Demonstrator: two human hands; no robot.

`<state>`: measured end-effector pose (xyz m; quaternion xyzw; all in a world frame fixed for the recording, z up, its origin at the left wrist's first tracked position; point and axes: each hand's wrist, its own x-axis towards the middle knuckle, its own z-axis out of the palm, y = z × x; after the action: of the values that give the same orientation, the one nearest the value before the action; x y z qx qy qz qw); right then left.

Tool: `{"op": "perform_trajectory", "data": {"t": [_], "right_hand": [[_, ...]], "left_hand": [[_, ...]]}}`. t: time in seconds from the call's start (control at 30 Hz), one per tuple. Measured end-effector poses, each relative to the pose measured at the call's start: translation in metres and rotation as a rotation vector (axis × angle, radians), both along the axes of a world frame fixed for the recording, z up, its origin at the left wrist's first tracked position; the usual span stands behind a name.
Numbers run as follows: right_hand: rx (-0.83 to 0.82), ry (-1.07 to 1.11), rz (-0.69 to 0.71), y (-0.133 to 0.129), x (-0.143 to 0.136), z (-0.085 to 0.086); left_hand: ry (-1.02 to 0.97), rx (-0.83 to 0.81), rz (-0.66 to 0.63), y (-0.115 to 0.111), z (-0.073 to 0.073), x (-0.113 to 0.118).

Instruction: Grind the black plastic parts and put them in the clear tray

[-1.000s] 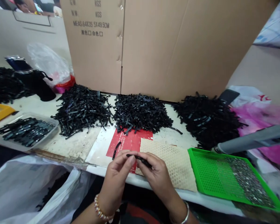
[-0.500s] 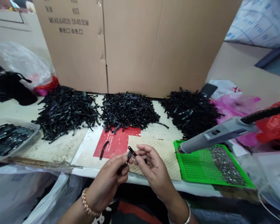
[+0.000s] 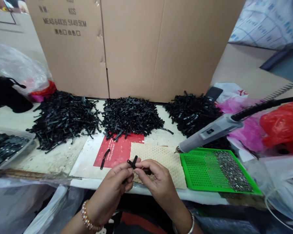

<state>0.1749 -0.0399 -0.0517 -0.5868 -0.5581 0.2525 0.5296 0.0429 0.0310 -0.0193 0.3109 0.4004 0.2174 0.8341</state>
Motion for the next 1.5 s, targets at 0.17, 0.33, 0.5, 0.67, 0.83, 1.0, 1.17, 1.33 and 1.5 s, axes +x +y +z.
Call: {"op": "perform_trajectory", "data": {"t": [0.17, 0.33, 0.5, 0.67, 0.83, 1.0, 1.17, 1.33, 1.5], "right_hand": [[0.086, -0.055, -0.028, 0.001, -0.003, -0.004], [0.127, -0.115, -0.055, 0.002, -0.004, -0.007], [0.124, -0.245, -0.042, -0.002, -0.008, -0.011], [0.101, -0.345, -0.010, 0.004, 0.000, 0.000], [0.056, -0.424, 0.048, 0.058, 0.018, 0.010], [-0.087, -0.870, 0.224, 0.130, 0.008, -0.007], [-0.141, -1.224, 0.286, 0.161, -0.006, -0.020], [-0.095, -1.087, 0.301, 0.171, 0.003, -0.021], [-0.086, -0.034, 0.190, 0.154, 0.007, -0.003]], "left_hand": [[-0.021, -0.026, 0.009, 0.000, 0.001, 0.000], [-0.067, -0.056, 0.007, 0.001, 0.000, -0.001], [-0.045, -0.070, 0.039, -0.003, -0.008, 0.000], [0.049, 0.015, 0.084, 0.010, -0.017, -0.003], [0.173, 0.229, 0.178, 0.036, -0.019, -0.025], [0.204, 0.273, 0.117, 0.039, -0.023, -0.041], [0.242, 0.302, 0.047, 0.038, -0.025, -0.046], [0.258, 0.351, 0.005, 0.052, -0.027, -0.050], [0.178, 0.290, 0.094, 0.060, -0.023, -0.051]]}}
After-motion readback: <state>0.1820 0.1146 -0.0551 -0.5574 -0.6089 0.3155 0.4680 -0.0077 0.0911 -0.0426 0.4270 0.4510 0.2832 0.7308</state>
